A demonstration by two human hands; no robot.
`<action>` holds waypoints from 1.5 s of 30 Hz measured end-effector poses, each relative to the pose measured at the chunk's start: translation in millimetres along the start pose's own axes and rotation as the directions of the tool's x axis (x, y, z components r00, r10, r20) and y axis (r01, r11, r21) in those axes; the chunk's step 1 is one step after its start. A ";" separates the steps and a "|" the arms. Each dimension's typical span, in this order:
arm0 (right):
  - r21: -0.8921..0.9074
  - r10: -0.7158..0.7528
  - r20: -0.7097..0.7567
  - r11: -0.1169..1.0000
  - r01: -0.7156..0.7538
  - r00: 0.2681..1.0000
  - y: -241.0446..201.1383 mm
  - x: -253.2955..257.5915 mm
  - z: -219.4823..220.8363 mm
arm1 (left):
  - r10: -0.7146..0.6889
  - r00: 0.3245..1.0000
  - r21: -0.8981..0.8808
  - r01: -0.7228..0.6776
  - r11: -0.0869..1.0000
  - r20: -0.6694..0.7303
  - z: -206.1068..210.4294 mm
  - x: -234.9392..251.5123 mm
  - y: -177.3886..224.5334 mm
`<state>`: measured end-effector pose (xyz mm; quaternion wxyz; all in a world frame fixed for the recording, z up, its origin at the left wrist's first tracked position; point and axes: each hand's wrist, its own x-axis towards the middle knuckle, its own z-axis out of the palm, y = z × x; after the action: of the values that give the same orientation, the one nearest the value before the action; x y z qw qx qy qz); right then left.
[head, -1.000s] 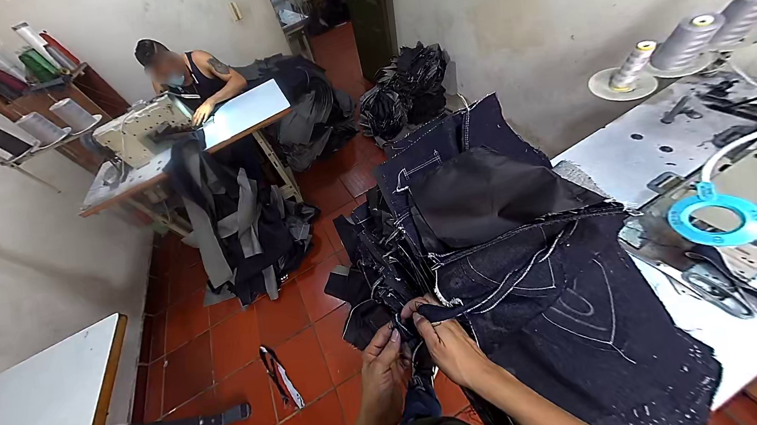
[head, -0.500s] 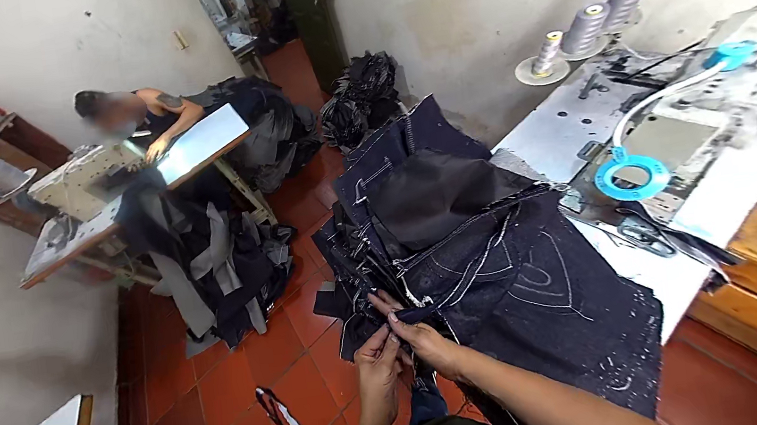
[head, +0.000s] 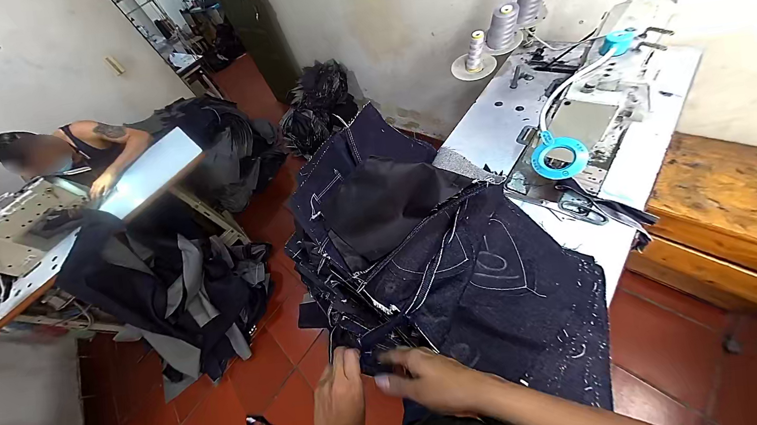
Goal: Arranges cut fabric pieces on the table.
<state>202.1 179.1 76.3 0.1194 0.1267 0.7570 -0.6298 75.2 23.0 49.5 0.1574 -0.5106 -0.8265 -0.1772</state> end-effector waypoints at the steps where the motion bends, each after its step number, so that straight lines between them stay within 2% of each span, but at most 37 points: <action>1: -0.174 -0.103 -0.006 0.980 0.100 0.995 0.1 -14.1 -2.7 | 0.053 0.999 0.069 -0.054 0.996 0.010 -5.6 2.3 -1.2; 2: -0.311 -0.284 -0.104 0.919 0.240 0.953 5.0 -27.2 -2.2 | 0.080 0.996 0.110 -0.084 0.990 0.041 -12.1 6.6 -2.5; 3: -0.462 -0.480 -0.244 0.822 0.334 0.843 12.0 -36.1 -3.0 | 0.077 0.992 0.106 -0.087 0.991 0.099 -20.0 12.8 -3.3; 4: -0.617 -0.619 -0.368 0.721 0.316 0.694 17.1 -40.8 -8.5 | 0.037 0.978 0.060 -0.050 0.997 0.203 -29.6 20.0 -3.5; 5: -0.714 -0.680 -0.459 0.665 0.218 0.572 19.4 -42.8 -19.3 | -0.034 0.928 -0.016 0.043 0.999 0.370 -40.8 28.8 -4.4; 6: -0.754 -0.688 -0.522 0.648 0.104 0.504 19.3 -42.9 -33.8 | -0.093 0.834 -0.074 0.158 0.985 0.544 -50.7 39.7 -7.3; 7: -0.763 -0.667 -0.560 0.646 0.008 0.491 17.8 -41.2 -49.4 | -0.120 0.724 -0.119 0.269 0.956 0.679 -58.1 50.5 -12.3; 8: -0.759 -0.643 -0.581 0.649 -0.048 0.499 15.2 -36.3 -64.3 | -0.113 0.644 -0.178 0.368 0.913 0.757 -63.3 58.0 -18.7; 9: -0.762 -0.640 -0.586 0.644 -0.069 0.497 10.9 -27.9 -77.7 | -0.081 0.611 -0.265 0.454 0.850 0.787 -68.3 61.8 -25.5; 11: -0.807 -0.695 -0.542 0.588 -0.061 0.472 -9.0 -4.0 -100.1 | -0.015 0.666 -0.477 0.550 0.686 0.746 -83.1 64.8 -32.2; 13: -0.837 -0.714 -0.483 0.546 -0.030 0.507 -33.4 28.3 -116.7 | 0.028 0.765 -0.636 0.513 0.577 0.643 -108.2 76.1 -19.2; 15: -0.851 -0.679 -0.458 0.521 -0.064 0.573 -36.9 71.3 -121.5 | 0.061 0.849 -0.681 0.376 0.629 0.525 -123.1 100.3 15.1; 17: -0.827 -0.651 -0.496 0.556 -0.083 0.574 -30.1 104.9 -113.8 | 0.081 0.877 -0.633 0.276 0.723 0.474 -114.6 137.1 58.7; 19: -0.730 -0.569 -0.520 0.683 0.014 0.637 -51.6 90.7 -112.5 | 0.081 0.865 -0.531 0.228 0.816 0.495 -100.3 173.0 84.8; 20: -0.641 -0.564 -0.549 0.758 0.122 0.617 -56.8 78.1 -117.0 | 0.106 0.848 -0.447 0.163 0.880 0.520 -100.2 185.4 84.5; 21: -0.525 -0.575 -0.596 0.807 0.269 0.560 -54.9 64.9 -123.0 | 0.152 0.840 -0.367 0.060 0.928 0.521 -102.6 192.0 76.4; 22: -0.442 -0.591 -0.616 0.806 0.393 0.521 -48.6 50.2 -129.1 | 0.208 0.830 -0.318 -0.039 0.947 0.518 -107.6 195.4 64.0; 23: -0.424 -0.621 -0.575 0.783 0.455 0.533 -38.9 38.2 -134.5 | 0.266 0.814 -0.303 -0.116 0.946 0.516 -111.9 198.4 50.1; 26: -0.428 -0.546 -0.303 0.810 0.401 0.781 -43.4 3.0 -119.8 | 0.473 0.771 -0.318 -0.362 0.876 0.427 -108.6 195.5 25.8; 27: -0.430 -0.528 -0.275 0.815 0.388 0.803 -44.9 2.6 -114.1 | 0.525 0.756 -0.339 -0.412 0.846 0.391 -105.8 194.8 25.8; 29: -0.360 -0.543 -0.316 0.827 0.432 0.778 -41.2 8.2 -109.5 | 0.524 0.768 -0.436 -0.355 0.827 0.368 -99.1 191.1 28.3; 30: -0.339 -0.545 -0.340 0.831 0.441 0.767 -38.7 9.7 -108.2 | 0.469 0.813 -0.496 -0.266 0.827 0.346 -91.7 185.4 26.5; 32: -0.336 -0.508 -0.388 0.855 0.396 0.769 -37.0 9.4 -105.4 | 0.274 0.928 -0.652 -0.045 0.757 0.253 -69.8 165.9 17.6; 34: -0.348 -0.467 -0.416 0.875 0.338 0.781 -39.9 7.8 -105.1 | 0.090 0.982 -0.783 0.075 0.617 0.165 -44.7 140.5 14.1; 36: -0.425 -0.510 -0.403 0.840 0.338 0.760 -43.1 4.7 -106.3 | -0.006 0.993 -0.810 0.097 0.578 0.115 -20.1 114.5 23.6; 38: -0.524 -0.561 -0.376 0.785 0.331 0.737 -46.0 -0.3 -108.1 | -0.118 0.992 -0.778 0.046 0.626 -0.037 1.2 95.1 42.3; 40: -0.542 -0.539 -0.380 0.788 0.291 0.752 -49.1 -4.5 -111.2 | -0.232 0.949 -0.730 0.003 0.683 -0.214 12.1 86.8 59.6; 42: -0.501 -0.480 -0.399 0.828 0.253 0.781 -51.1 -6.1 -115.5 | -0.244 0.902 -0.646 -0.049 0.762 -0.356 16.3 85.7 69.8; 43: -0.477 -0.447 -0.394 0.846 0.237 0.803 -50.7 -6.0 -118.5 | -0.235 0.896 -0.623 -0.056 0.780 -0.376 17.5 86.5 72.4; 45: -0.418 -0.396 -0.356 0.877 0.235 0.846 -49.0 -5.8 -124.2 | -0.273 0.916 -0.657 0.016 0.754 -0.292 16.0 89.5 76.8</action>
<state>188.1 292.4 145.7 -0.1370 0.1104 0.8766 -0.4478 104.7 132.7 84.9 0.1118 -0.4236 -0.7080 -0.5538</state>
